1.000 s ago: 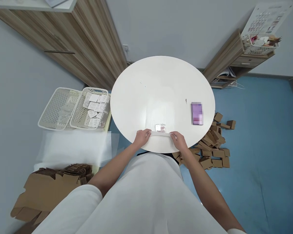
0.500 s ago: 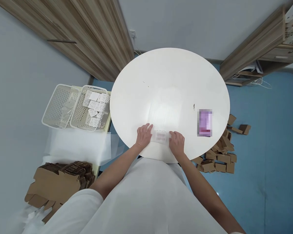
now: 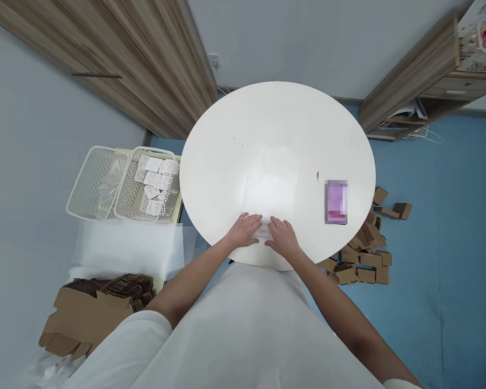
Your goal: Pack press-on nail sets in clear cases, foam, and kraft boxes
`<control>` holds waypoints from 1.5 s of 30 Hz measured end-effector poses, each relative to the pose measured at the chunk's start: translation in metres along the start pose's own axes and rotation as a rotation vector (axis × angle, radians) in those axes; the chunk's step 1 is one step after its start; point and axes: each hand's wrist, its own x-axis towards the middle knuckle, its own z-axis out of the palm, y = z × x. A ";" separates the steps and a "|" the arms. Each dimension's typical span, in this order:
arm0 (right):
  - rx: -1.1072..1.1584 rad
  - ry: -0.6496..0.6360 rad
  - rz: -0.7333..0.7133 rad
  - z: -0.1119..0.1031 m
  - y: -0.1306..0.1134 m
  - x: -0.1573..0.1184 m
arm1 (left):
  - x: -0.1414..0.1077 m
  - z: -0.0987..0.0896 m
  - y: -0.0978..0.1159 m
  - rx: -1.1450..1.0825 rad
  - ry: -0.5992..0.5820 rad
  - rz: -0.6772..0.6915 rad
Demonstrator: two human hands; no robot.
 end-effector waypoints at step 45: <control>-0.051 0.098 0.262 -0.011 0.018 0.009 | -0.022 -0.011 -0.023 -0.106 0.039 -0.615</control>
